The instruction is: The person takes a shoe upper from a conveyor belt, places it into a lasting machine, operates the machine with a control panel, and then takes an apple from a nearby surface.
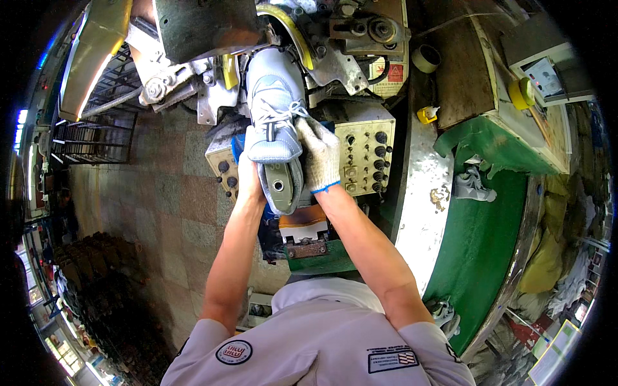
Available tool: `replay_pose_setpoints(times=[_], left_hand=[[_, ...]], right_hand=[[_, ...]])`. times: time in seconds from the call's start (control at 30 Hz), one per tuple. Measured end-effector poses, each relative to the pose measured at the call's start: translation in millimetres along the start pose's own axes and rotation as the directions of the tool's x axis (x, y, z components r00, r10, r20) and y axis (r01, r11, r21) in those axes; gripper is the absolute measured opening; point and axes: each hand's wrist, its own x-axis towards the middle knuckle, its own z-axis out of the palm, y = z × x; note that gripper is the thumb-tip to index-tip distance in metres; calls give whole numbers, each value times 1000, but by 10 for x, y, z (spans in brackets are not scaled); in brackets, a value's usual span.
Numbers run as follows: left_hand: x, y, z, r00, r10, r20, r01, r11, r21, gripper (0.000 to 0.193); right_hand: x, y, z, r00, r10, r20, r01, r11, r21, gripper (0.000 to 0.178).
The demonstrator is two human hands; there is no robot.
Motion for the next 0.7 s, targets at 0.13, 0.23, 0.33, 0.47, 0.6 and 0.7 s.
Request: replay_pose_setpoints(times=[0.13,0.23,0.33,0.47,0.6,0.7], left_hand=[[-26,43,48,1000,10,-2,-10,999,35,60],[15,-20,20,999,22,-31,-19,997,74,60],[52,-127,-57,997,79,-27,-76,992,100,56],[95,-130,-111,973,228,30,-228,939,257,47],[101,-84,-108,933,336,130,-360,838,410,50],[72,-123,-146,958,269,100,-287,916,279,57]], right_hand=[[-10,28,20,1000,4,-6,-4,1000,-2,28],[-62,82,23,999,27,17,-27,1000,5,28],[-107,103,54,979,180,93,-193,969,157,25],[-41,-13,39,998,39,51,-42,997,62,23],[5,14,33,999,2,54,-3,1000,12,23],[-58,-5,30,993,105,55,-109,991,73,25]])
